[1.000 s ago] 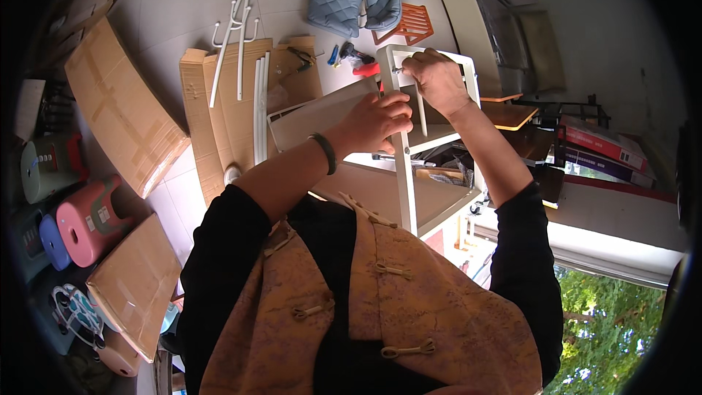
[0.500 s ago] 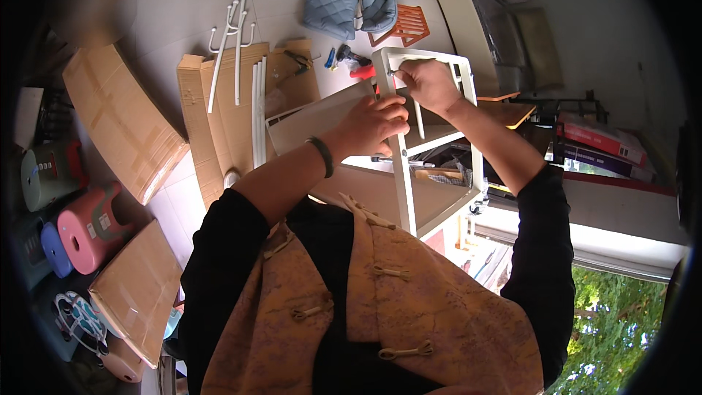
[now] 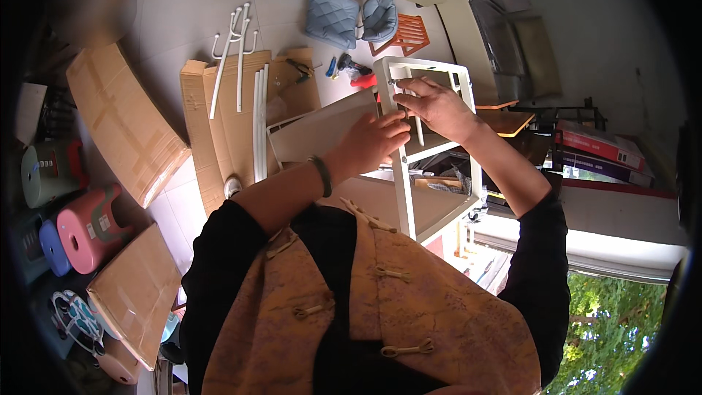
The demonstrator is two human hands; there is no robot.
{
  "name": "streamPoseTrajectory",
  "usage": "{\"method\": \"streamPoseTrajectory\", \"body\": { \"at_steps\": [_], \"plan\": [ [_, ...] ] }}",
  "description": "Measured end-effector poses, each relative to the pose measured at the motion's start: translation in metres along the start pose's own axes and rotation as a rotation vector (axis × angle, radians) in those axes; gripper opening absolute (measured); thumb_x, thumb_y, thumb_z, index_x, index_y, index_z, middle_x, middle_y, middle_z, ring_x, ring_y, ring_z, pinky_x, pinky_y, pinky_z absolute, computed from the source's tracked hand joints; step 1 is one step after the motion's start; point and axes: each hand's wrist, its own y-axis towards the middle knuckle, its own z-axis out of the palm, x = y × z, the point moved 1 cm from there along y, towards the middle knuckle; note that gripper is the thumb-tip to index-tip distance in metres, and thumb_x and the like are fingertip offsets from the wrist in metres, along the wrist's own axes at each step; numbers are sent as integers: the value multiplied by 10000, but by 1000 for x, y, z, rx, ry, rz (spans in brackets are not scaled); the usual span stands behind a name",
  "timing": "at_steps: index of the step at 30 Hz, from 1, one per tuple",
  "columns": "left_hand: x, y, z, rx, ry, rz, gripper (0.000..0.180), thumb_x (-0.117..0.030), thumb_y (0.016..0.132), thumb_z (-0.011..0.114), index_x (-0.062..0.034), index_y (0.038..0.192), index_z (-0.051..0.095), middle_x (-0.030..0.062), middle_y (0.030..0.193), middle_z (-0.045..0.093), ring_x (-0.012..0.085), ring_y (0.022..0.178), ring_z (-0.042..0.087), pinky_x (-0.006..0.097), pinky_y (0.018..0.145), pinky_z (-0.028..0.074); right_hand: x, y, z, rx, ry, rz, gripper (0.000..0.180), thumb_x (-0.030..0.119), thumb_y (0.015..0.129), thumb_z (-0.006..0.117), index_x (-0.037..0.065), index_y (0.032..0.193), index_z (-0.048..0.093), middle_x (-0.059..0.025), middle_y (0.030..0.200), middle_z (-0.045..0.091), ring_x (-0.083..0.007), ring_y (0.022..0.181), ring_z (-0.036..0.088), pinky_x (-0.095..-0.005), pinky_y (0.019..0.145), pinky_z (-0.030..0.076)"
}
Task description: The person assembles a white metal shelving unit by attaching wheels to the frame and securing joints with screws. They repeatedly reposition the frame, insert fasteners, and tighten connections by hand.
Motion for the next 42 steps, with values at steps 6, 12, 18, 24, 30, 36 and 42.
{"method": "streamPoseTrajectory", "body": {
  "at_steps": [6,12,18,24,30,36,42],
  "plan": [
    [-29,-10,-4,-15,-67,-1,672,-389,615,843,-134,1193,612,-40,1270,569,186,1347,420,373,853,441,-7,35,19,57,110,155,273,301,801,726,85,951,652,-87,883,621,-292,786,667,-386,654,551],
    [-33,-9,-5,-61,-55,-25,636,-398,610,832,-140,1147,612,-55,1201,577,176,1334,432,371,816,432,-49,63,52,-99,280,643,226,276,904,643,120,1068,636,-170,771,690,-370,767,675,-472,709,521],
    [-32,-8,-7,-23,-69,-29,631,-398,622,819,-141,1158,608,-53,1232,567,185,1337,433,373,848,417,-72,9,65,-31,595,1058,199,203,936,607,9,960,646,-146,714,657,-287,641,635,-369,626,505],
    [-31,-7,-7,-30,-70,-14,614,-411,631,807,-142,1147,608,-55,1212,568,185,1334,422,371,856,418,2,-49,54,-309,367,617,144,157,891,618,18,854,629,-160,739,638,-387,722,643,-459,662,510],
    [-31,-7,-5,-13,-51,-26,639,-431,617,808,-145,1154,614,-52,1232,563,179,1330,428,363,861,422,20,-21,39,-118,213,306,208,209,786,746,66,860,615,-123,828,641,-317,739,645,-412,613,524],
    [-30,-6,-5,-30,-26,-27,636,-422,620,816,-147,1159,617,-56,1239,561,176,1332,433,369,853,427,1,52,41,-252,168,357,291,256,789,766,79,928,581,-96,808,640,-326,732,648,-419,624,521],
    [-33,-7,-9,53,-87,-59,632,-357,653,817,-126,1200,600,-2,1279,565,214,1337,441,394,934,403,-7,55,37,-82,415,439,294,213,807,751,98,1039,611,-92,893,645,-325,847,645,-423,702,524]
  ]
}}
